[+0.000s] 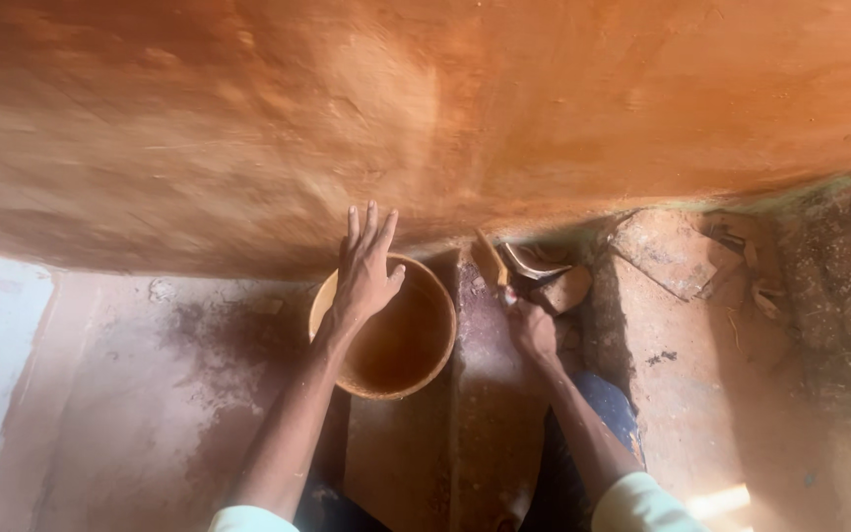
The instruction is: The person repeatedly dips a brush into a bucket of orange paint and applies it to a wall in a room under construction. The person uses one hand to hold the wall for stability while the other hand applies paint in vertical strokes.
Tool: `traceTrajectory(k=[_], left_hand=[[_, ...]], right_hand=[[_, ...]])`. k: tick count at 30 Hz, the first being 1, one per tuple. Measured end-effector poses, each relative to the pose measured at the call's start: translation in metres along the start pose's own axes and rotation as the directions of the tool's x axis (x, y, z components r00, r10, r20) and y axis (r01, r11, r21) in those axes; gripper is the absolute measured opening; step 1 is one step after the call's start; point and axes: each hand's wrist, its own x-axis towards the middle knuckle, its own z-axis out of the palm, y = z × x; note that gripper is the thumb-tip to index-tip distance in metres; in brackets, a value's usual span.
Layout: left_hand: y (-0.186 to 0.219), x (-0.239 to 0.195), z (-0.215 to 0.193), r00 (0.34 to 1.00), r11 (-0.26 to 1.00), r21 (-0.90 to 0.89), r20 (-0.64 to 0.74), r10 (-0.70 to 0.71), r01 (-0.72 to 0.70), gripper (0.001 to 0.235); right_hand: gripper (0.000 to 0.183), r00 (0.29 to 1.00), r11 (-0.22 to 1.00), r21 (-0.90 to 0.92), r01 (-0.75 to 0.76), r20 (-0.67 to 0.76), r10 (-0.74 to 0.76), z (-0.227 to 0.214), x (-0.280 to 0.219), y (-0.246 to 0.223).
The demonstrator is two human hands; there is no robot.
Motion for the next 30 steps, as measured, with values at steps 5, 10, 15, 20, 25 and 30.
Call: traceTrajectory(k=[5,10,15,20,25,30], left_hand=[[0.015,0.021,-0.019,0.993,0.996,0.035,-0.083,0.086,-0.083,0.099],[0.042,0.053,-0.043,0.994,0.996,0.002,-0.052,0.092,-0.092,0.096],[0.054,0.088,-0.071,0.962,0.973,0.034,-0.145,0.231,-0.229,0.086],[0.056,0.12,-0.078,0.942,0.923,0.297,-0.154,0.3,-0.245,0.079],[0.045,0.121,-0.069,0.952,0.928,0.284,-0.118,0.283,-0.241,0.07],[0.045,0.126,-0.062,0.957,0.924,0.325,-0.132,0.256,-0.203,0.071]], right_hand=[[0.023,0.951,0.955,0.2,0.221,-0.261,-0.165,-0.146,0.034,-0.106],[0.041,0.905,0.919,0.314,0.237,-0.416,-0.091,-0.217,0.027,-0.136],[0.033,0.973,0.989,-0.093,0.118,-0.187,-0.134,-0.056,0.049,-0.078],[0.034,0.984,0.982,-0.133,-0.133,0.098,0.146,0.028,0.018,-0.018],[0.03,0.994,0.987,0.136,-0.088,-0.046,0.095,-0.06,0.025,-0.071],[0.041,0.929,0.892,0.4,0.209,-0.367,-0.052,-0.183,0.02,-0.133]])
